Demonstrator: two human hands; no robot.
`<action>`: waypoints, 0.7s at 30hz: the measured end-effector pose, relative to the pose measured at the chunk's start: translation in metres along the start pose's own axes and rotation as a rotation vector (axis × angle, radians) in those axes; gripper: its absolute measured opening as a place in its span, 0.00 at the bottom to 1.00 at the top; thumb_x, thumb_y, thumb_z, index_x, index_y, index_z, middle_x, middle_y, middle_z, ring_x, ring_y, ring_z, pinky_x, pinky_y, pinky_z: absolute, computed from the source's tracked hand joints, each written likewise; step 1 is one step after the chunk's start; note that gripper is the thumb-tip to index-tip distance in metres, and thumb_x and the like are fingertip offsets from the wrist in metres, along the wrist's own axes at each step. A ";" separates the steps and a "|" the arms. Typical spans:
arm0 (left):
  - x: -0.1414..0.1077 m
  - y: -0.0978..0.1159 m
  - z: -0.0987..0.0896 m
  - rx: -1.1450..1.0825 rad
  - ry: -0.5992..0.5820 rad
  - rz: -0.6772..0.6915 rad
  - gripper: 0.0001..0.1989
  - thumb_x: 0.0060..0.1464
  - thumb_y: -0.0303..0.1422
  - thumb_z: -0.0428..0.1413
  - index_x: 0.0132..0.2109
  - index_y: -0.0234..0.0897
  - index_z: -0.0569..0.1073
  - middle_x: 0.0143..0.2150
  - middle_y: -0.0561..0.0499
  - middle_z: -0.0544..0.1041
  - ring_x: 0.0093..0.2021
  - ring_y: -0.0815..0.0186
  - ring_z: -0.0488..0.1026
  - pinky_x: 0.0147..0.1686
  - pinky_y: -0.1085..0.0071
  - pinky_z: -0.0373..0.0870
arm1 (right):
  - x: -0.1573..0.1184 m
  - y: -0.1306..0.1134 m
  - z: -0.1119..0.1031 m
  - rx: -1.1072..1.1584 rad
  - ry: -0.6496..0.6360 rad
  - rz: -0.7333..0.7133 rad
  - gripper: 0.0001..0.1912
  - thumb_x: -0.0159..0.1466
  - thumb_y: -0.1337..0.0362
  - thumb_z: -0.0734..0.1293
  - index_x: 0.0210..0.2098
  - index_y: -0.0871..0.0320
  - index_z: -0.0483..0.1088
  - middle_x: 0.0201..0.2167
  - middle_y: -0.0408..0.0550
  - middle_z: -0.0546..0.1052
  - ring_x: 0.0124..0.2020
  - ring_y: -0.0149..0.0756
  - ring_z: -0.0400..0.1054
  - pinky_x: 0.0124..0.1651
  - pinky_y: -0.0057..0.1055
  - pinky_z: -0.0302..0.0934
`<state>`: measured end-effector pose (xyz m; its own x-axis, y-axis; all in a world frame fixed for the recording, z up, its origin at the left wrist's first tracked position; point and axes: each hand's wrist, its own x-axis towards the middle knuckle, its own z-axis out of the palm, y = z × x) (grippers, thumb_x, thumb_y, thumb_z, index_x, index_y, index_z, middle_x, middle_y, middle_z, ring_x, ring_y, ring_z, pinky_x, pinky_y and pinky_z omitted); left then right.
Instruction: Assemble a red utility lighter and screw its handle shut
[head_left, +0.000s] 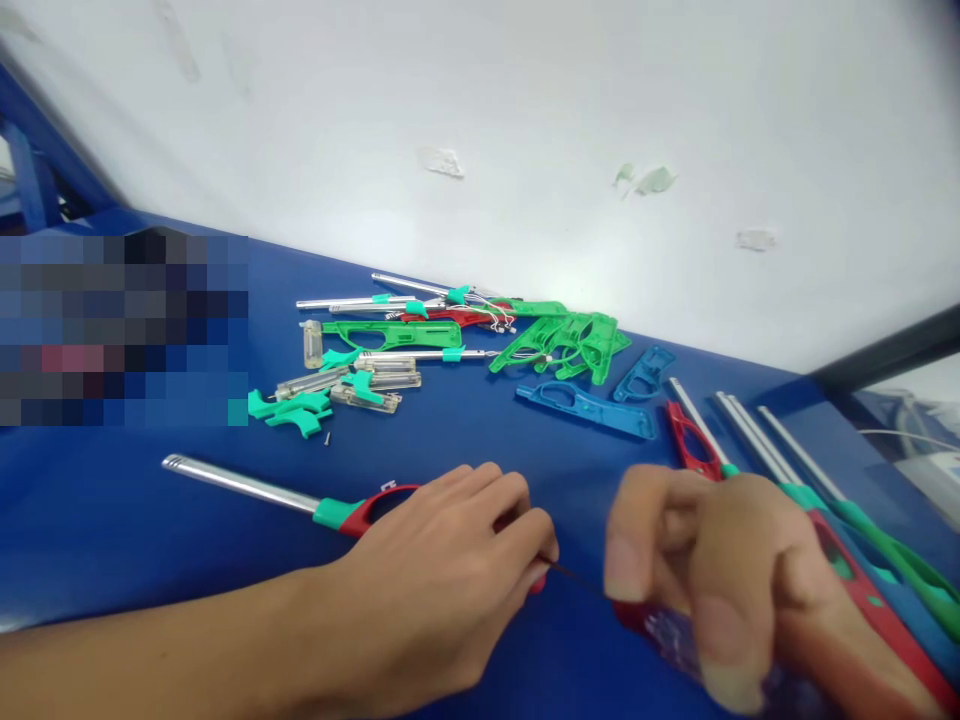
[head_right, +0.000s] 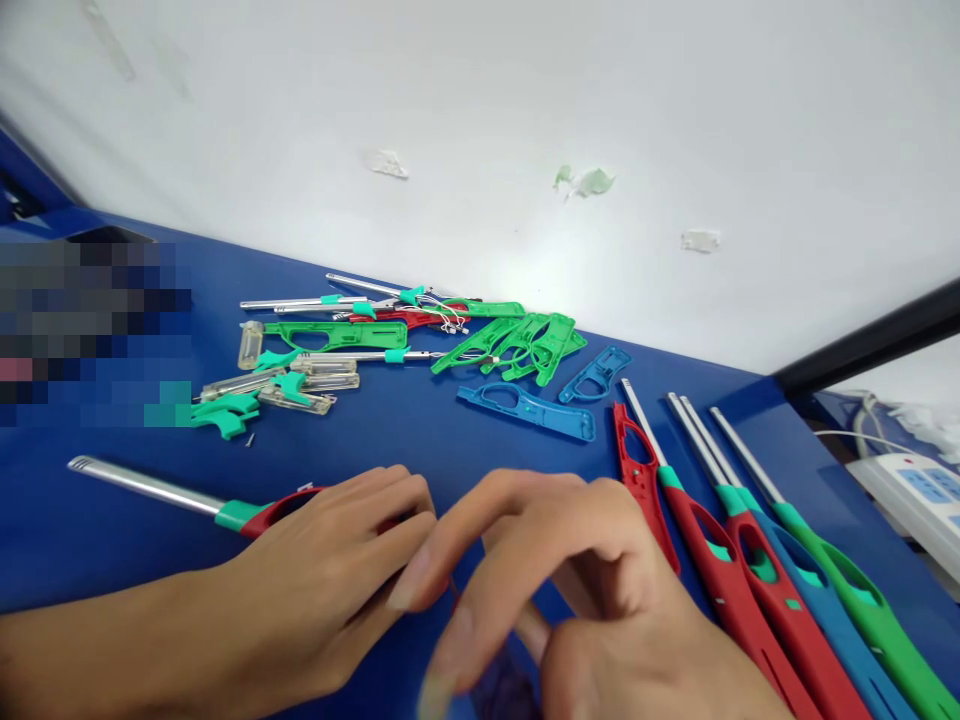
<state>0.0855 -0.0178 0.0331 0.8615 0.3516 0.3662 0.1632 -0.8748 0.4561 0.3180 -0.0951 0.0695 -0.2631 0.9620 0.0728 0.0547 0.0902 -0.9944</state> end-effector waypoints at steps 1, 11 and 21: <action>0.000 0.000 0.000 -0.004 -0.007 0.001 0.09 0.75 0.27 0.50 0.44 0.40 0.73 0.41 0.51 0.76 0.39 0.60 0.70 0.39 0.63 0.67 | -0.001 0.000 0.002 0.082 -0.027 0.006 0.24 0.64 0.30 0.74 0.35 0.43 0.84 0.36 0.45 0.87 0.27 0.37 0.79 0.30 0.32 0.73; 0.001 0.001 -0.001 -0.008 -0.010 -0.013 0.10 0.74 0.25 0.50 0.42 0.39 0.73 0.39 0.51 0.75 0.37 0.60 0.69 0.38 0.63 0.67 | 0.001 -0.009 0.013 0.290 -0.041 0.042 0.08 0.73 0.51 0.75 0.51 0.31 0.85 0.33 0.37 0.86 0.24 0.28 0.71 0.30 0.24 0.65; 0.000 0.000 0.003 0.012 -0.043 -0.023 0.09 0.74 0.26 0.51 0.44 0.40 0.74 0.40 0.52 0.75 0.39 0.59 0.70 0.41 0.60 0.68 | -0.001 -0.001 -0.003 0.002 0.023 -0.224 0.06 0.68 0.53 0.79 0.41 0.46 0.88 0.34 0.43 0.86 0.29 0.28 0.77 0.32 0.22 0.73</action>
<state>0.0864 -0.0187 0.0307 0.8774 0.3574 0.3200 0.1888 -0.8705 0.4546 0.3214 -0.0952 0.0707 -0.2461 0.9236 0.2939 -0.0046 0.3021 -0.9533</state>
